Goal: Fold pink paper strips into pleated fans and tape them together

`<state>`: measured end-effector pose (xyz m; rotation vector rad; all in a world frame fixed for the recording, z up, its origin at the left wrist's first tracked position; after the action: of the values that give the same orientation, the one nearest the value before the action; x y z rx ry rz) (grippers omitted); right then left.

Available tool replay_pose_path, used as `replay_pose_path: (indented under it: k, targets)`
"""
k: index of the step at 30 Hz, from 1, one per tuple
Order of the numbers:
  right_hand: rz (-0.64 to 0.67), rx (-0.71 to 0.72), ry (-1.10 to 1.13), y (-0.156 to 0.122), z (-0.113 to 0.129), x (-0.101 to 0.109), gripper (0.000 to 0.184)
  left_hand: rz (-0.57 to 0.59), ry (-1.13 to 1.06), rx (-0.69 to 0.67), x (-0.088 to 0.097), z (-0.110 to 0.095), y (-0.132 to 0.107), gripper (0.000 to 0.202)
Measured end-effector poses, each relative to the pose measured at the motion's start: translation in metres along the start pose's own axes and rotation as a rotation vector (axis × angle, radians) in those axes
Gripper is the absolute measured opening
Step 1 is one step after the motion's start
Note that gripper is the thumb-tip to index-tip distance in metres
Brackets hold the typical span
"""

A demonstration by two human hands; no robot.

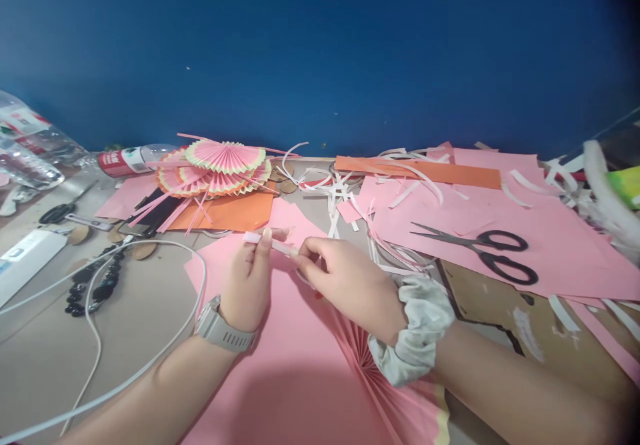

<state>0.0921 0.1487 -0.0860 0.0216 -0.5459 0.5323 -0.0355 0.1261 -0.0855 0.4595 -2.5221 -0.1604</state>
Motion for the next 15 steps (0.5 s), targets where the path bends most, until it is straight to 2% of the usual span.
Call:
replay_pose_path:
  k: [4,11,15]
  targets:
    - [0.026,0.012,0.038,0.003,-0.002,-0.001,0.025,0.041,-0.167,0.051,-0.007,0.007,-0.002,0.037]
    - [0.062,-0.009,0.108,0.007,-0.007,-0.005,0.03,0.155,-0.634,0.288,-0.03,0.024,-0.008,0.035]
    - [0.088,0.001,0.162,0.009,-0.007,-0.006,0.03,0.175,-0.7,0.367,-0.034,0.028,-0.01,0.035]
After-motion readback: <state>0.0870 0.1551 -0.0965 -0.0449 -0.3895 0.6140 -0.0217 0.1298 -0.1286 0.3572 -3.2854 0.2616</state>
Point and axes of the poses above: each hand's wrist, its own y-axis towards the middle knuckle, its own x-axis out of the back of the hand, z = x × y, the point moved 10 cm from there along y, towards the middle knuckle, and after that the axes turned 8 degrees about y, right-handed, at the moved point
